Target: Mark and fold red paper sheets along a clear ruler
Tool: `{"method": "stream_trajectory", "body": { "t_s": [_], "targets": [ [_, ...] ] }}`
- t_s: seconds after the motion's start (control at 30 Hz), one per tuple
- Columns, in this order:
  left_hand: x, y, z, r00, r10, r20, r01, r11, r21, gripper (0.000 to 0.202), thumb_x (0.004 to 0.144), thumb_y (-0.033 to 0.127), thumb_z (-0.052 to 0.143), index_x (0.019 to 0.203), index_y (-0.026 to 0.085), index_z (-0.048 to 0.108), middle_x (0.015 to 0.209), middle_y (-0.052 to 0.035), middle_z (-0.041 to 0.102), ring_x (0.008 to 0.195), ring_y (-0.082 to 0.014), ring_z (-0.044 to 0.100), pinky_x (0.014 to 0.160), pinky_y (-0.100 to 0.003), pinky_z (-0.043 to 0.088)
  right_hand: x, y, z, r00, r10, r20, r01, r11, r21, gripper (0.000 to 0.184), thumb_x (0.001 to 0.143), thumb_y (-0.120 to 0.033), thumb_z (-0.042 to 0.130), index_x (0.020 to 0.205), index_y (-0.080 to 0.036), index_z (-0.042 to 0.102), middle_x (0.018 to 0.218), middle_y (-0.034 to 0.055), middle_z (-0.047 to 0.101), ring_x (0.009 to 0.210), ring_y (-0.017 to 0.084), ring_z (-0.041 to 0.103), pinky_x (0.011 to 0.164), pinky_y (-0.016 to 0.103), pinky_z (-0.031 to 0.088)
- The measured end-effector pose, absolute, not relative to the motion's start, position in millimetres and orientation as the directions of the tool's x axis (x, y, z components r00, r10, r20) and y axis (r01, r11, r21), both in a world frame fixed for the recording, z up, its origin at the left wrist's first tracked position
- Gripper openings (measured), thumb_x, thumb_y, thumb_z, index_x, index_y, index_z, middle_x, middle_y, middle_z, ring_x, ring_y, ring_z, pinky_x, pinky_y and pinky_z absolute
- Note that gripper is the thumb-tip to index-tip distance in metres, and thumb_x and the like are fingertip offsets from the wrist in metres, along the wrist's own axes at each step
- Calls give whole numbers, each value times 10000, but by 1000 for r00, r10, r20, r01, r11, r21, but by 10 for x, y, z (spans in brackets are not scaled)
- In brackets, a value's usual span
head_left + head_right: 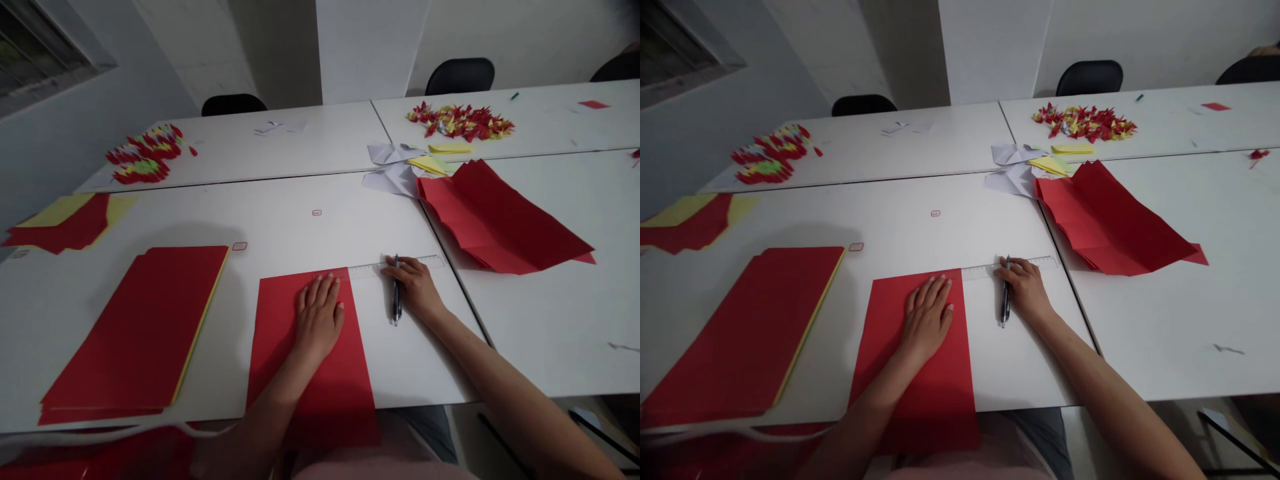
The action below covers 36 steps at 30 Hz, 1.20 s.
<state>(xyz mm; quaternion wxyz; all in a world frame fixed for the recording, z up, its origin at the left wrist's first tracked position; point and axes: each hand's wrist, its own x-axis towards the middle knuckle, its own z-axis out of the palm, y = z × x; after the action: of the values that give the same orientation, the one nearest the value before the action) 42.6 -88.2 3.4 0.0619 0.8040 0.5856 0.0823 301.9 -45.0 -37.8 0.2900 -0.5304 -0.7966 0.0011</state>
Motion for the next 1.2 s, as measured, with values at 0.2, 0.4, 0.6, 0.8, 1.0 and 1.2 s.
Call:
{"method": "stream_trajectory", "body": {
  "t_s": [0.2, 0.4, 0.6, 0.8, 1.0, 1.2],
  "targets": [
    [424, -883, 28, 300, 953, 50, 933, -304, 193, 498, 999, 262, 379, 1486, 179, 440, 1576, -53, 393, 1474, -266, 315, 1201, -511, 264, 3016, -453, -382, -265, 846, 463, 847, 434, -309, 452, 793, 36, 517, 1091, -238, 718, 1233, 50, 711, 1156, 287, 606, 916, 455, 502],
    [428, -884, 34, 299, 953, 49, 934, -303, 189, 499, 1000, 257, 382, 1489, 171, 436, 1580, -50, 386, 1473, -265, 316, 1198, -513, 270, 3009, -454, -364, -264, 842, 470, 842, 439, -313, 439, 798, 34, 517, 1072, -241, 720, 1221, 47, 717, 1153, 291, 607, 919, 465, 502],
    [420, -882, 13, 302, 951, 61, 933, -308, 186, 496, 999, 264, 386, 1482, 173, 447, 1575, -46, 392, 1467, -266, 327, 1193, -512, 276, 2998, -450, -377, -254, 850, 462, 846, 426, -319, 451, 786, 46, 519, 1067, -243, 721, 1236, 44, 710, 1157, 299, 605, 914, 477, 509],
    [423, -887, 4, 299, 951, 77, 929, -308, 203, 496, 998, 262, 388, 1483, 173, 445, 1565, -49, 412, 1459, -263, 341, 1193, -507, 276, 3018, -459, -257, -189, 862, 470, 762, 430, -484, 315, 906, -94, 492, 1103, -217, 705, 1191, 93, 715, 1153, 302, 612, 934, 480, 511],
    [420, -898, -10, 304, 945, 121, 920, -324, 222, 484, 992, 260, 410, 1465, 173, 467, 1554, -60, 431, 1453, -268, 348, 1187, -508, 281, 2790, -340, 186, -40, 948, 314, 480, 294, -826, 307, 973, -440, 512, 1143, -242, 674, 997, 69, 741, 908, 220, 692, 799, 355, 542],
    [433, -908, -18, 296, 944, 145, 916, -324, 237, 476, 981, 266, 439, 1444, 173, 493, 1545, -63, 445, 1444, -278, 359, 1184, -503, 269, 2140, 95, 204, -277, 945, 175, 244, 245, -938, 266, 886, -451, 604, 896, -191, 658, 747, 32, 679, 620, 151, 579, 591, 284, 443]
  ]
}}
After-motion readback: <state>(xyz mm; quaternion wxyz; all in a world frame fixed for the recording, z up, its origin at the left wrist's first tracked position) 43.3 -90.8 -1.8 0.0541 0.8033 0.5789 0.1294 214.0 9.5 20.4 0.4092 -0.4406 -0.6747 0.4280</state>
